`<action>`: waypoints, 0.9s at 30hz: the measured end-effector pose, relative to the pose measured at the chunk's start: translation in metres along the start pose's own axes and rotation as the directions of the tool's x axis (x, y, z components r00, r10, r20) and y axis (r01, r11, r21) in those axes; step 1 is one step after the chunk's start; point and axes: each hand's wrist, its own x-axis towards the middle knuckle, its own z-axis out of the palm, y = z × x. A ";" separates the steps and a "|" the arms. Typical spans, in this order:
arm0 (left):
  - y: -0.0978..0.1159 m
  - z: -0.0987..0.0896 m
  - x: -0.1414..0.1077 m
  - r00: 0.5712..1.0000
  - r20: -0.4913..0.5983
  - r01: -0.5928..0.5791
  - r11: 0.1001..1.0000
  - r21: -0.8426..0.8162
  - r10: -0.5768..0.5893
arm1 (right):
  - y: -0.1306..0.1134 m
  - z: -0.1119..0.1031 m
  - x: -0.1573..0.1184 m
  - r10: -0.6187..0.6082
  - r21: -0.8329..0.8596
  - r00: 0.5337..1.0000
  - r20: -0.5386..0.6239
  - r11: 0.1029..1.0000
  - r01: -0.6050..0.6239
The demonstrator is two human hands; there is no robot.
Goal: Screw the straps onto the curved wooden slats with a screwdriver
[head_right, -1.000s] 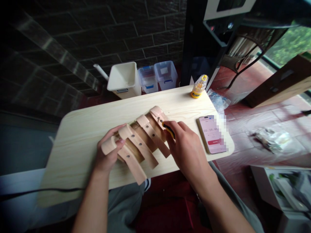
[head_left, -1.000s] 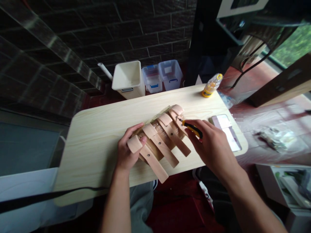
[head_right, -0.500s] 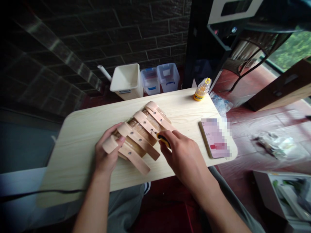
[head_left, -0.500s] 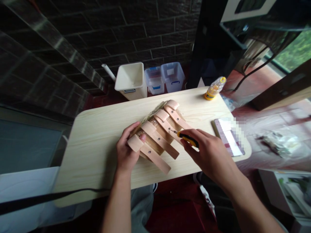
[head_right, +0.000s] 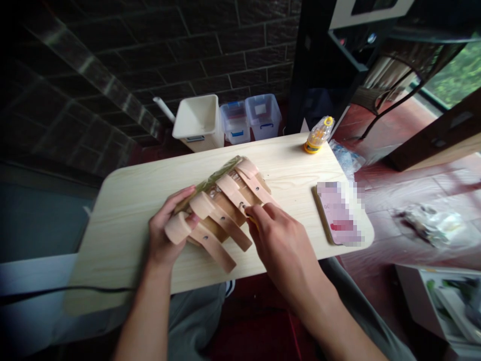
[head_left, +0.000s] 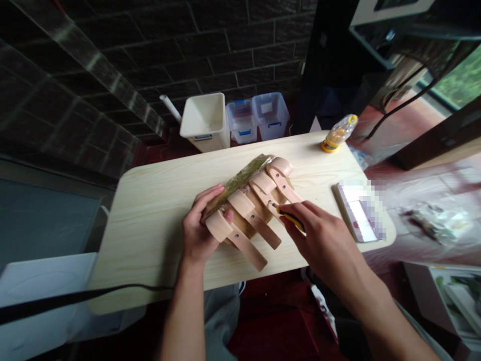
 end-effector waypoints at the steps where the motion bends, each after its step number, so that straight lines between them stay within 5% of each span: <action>1: 0.000 0.000 0.001 1.000 0.002 -0.020 1.000 -0.002 0.020 | 0.000 0.000 0.001 0.030 0.044 0.999 -0.012 0.999 -0.029; 8: -0.006 0.001 0.002 0.999 -0.011 -0.038 0.999 -0.019 0.038 | -0.004 0.006 0.006 0.216 0.219 0.973 -0.082 0.956 -0.194; 13: -0.002 0.004 -0.004 0.996 -0.060 0.064 0.997 0.037 -0.062 | -0.001 0.001 0.005 0.121 0.224 0.992 -0.047 0.969 -0.108; 23: -0.005 0.005 -0.002 0.995 -0.076 0.064 0.997 0.042 -0.060 | 0.001 -0.030 0.003 0.116 0.166 0.993 -0.024 0.980 -0.110; 27: -0.005 0.004 -0.002 0.992 -0.084 0.103 0.990 0.101 -0.094 | -0.004 -0.026 -0.002 0.037 0.136 0.992 0.118 0.989 -0.054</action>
